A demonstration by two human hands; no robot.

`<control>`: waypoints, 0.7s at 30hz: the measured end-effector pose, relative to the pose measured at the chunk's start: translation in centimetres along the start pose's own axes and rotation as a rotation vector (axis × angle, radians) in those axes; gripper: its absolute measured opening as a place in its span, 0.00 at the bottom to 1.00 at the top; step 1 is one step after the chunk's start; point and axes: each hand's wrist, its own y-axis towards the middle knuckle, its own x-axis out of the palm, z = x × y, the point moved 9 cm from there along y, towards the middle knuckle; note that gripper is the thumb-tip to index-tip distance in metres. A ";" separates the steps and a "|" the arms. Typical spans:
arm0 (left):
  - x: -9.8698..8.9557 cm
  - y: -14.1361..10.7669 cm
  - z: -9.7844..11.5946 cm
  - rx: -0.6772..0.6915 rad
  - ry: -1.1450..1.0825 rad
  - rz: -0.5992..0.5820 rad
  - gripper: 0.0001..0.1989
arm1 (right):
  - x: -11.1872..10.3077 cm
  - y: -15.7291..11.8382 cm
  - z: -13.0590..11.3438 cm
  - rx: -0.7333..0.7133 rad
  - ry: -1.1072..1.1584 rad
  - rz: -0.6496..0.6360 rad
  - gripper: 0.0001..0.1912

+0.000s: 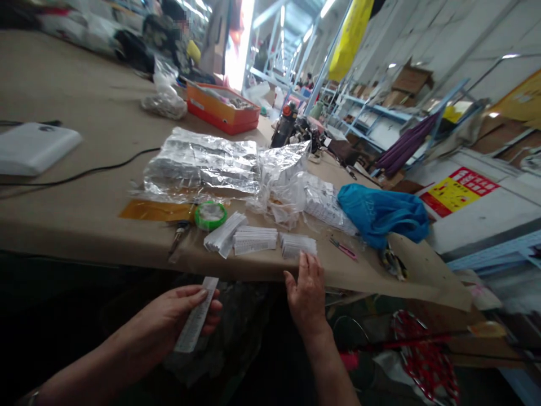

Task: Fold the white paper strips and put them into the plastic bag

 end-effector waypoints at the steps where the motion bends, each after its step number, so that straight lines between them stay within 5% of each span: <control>1: -0.1 0.1 -0.3 -0.009 0.001 -0.005 0.06 | 0.4 -0.2 0.9 -0.002 -0.052 -0.022 0.26; 5: -0.3 0.0 -1.1 -0.039 0.019 0.013 0.06 | 1.6 -0.9 1.8 -0.053 -0.124 -0.083 0.19; 16: -0.2 0.2 -1.2 -0.028 0.021 -0.018 0.06 | -0.6 -0.8 3.6 0.026 0.178 0.091 0.08; 19: 0.0 -0.1 -1.1 -0.031 0.023 -0.011 0.06 | -2.7 -0.7 2.1 0.106 0.361 0.281 0.05; 21: 0.4 -0.4 -0.9 -0.040 0.001 -0.023 0.07 | -3.4 -0.4 -1.2 0.051 0.507 0.318 0.06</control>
